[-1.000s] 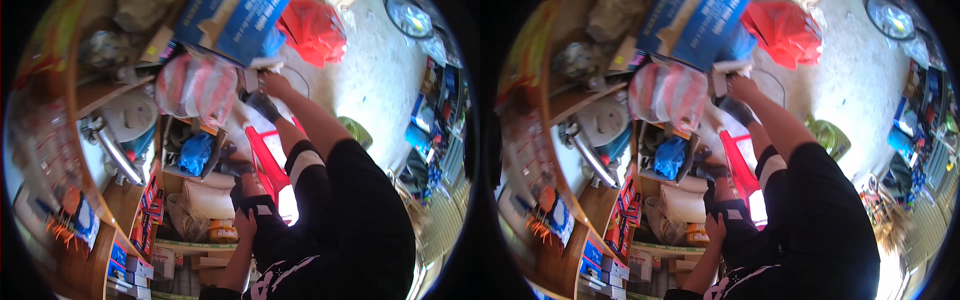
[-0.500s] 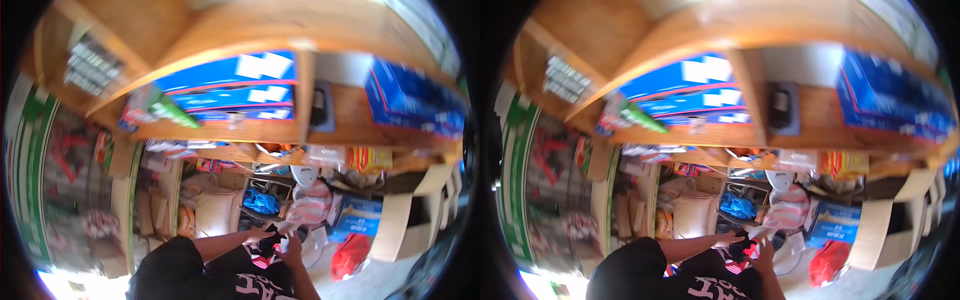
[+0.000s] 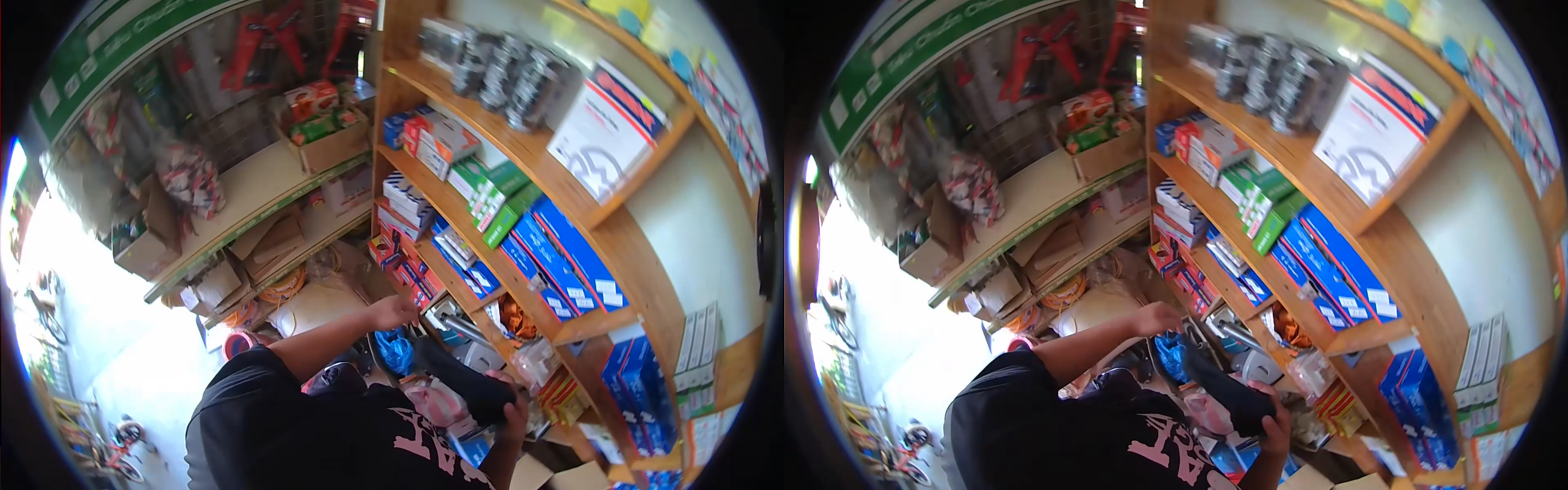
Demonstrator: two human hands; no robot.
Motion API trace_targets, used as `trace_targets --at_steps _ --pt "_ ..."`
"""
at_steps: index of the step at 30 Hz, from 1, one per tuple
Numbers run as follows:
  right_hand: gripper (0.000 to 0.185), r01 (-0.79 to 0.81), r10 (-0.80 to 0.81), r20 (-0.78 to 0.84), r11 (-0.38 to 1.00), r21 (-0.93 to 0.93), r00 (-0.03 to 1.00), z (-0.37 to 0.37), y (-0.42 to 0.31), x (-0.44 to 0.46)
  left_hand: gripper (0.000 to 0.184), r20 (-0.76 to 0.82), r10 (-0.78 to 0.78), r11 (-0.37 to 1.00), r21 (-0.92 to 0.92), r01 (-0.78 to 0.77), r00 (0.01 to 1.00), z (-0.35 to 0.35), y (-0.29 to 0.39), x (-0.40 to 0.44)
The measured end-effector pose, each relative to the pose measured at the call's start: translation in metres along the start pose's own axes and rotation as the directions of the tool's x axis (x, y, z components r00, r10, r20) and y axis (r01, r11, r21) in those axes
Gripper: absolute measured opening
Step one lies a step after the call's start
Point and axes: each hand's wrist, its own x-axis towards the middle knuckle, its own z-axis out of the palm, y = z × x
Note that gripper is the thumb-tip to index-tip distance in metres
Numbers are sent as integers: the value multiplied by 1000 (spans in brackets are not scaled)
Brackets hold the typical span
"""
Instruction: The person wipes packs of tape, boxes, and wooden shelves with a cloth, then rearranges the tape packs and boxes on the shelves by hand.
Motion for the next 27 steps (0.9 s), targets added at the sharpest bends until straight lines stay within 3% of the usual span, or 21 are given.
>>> trace_targets --at_steps 1,3,6,8,9,10,12,15,17,18,19,21,22,25,27 --pt "76 46 -52 105 997 58 993 18 -17 16 31 -9 91 970 225 -87 996 1 -11 3" --pt "79 -12 -14 265 995 99 964 51 -28 45 28 149 -35 790 609 -64 988 46 -51 32" --pt "85 -255 174 509 962 93 843 117 -39 87 27 336 -125 812 575 -98 934 82 26 24" --pt "83 -261 225 664 964 -48 713 152 -8 123 27 391 -95 796 582 -166 916 104 37 35" --pt "80 -268 368 664 930 -253 651 171 7 138 27 414 -84 788 584 -194 906 110 35 39" --pt "76 -258 507 631 856 -448 587 189 25 148 27 422 -69 786 581 -211 904 113 32 40" --pt "59 -18 499 787 848 -530 362 219 81 157 27 436 -59 786 575 -227 898 115 29 41" --pt "34 76 806 554 552 -831 209 253 55 173 28 442 -44 793 561 -237 896 116 26 39" --pt "25 523 447 866 694 -494 224 235 92 178 28 448 -26 806 538 -246 894 116 25 38" --pt "22 699 238 958 659 -279 158 225 107 174 29 456 -16 811 526 -256 890 117 25 36" --pt "18 768 101 988 621 -155 117 228 109 179 29 460 -3 817 513 -263 888 116 25 36" --pt "24 454 338 864 745 -488 375 229 100 185 30 468 17 821 497 -279 883 114 26 36" --pt "29 221 537 719 711 -667 441 241 76 191 30 468 26 825 489 -283 883 112 26 35" --pt "38 7 577 686 763 -646 442 218 81 195 32 480 51 828 470 -306 876 103 31 39" --pt "39 -45 663 620 697 -715 421 201 75 194 33 486 67 830 458 -319 871 103 34 47"
